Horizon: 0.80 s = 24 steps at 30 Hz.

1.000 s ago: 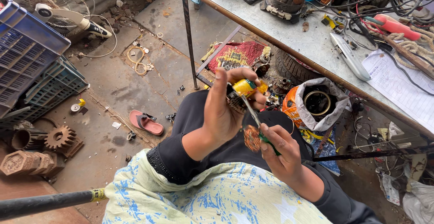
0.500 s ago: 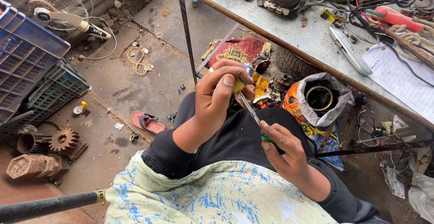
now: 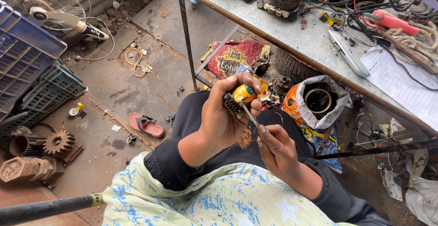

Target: The person sits on the floor and repairs a small electronic component, likely a motor or transformer. They use their hands to manipulate copper wire and yellow tape, and use a screwdriver to adjust internal parts. The person repeatedly inspects and adjusts the component throughout the video.

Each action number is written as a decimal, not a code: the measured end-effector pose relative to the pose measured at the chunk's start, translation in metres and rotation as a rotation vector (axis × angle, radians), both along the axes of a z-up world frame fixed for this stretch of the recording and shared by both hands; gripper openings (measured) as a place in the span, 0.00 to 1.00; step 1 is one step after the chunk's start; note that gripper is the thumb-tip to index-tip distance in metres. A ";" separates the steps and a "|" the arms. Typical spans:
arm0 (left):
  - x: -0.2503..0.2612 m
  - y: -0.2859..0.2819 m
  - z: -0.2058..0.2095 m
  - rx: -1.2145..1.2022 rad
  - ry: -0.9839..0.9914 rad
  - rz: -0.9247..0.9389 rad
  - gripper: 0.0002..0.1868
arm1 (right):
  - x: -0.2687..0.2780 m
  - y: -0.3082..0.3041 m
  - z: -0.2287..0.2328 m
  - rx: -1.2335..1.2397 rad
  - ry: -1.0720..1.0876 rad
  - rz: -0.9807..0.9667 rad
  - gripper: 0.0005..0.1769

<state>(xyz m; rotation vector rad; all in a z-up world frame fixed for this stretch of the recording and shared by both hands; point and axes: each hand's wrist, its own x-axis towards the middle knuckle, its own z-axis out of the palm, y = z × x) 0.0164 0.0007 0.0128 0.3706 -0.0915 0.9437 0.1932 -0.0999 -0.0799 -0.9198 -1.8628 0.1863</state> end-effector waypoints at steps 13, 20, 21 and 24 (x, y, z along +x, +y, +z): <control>-0.003 0.016 -0.007 0.135 0.141 0.157 0.20 | 0.007 -0.001 0.027 -0.005 0.006 -0.067 0.26; -0.006 0.012 -0.006 0.416 0.234 0.238 0.25 | 0.022 -0.002 0.059 0.136 -0.026 -0.258 0.23; -0.009 0.010 -0.006 0.450 0.235 0.218 0.24 | 0.031 0.001 0.065 0.198 -0.077 -0.368 0.23; -0.013 0.006 -0.002 0.513 0.292 0.186 0.23 | 0.076 0.007 0.081 -0.024 -0.073 -0.724 0.22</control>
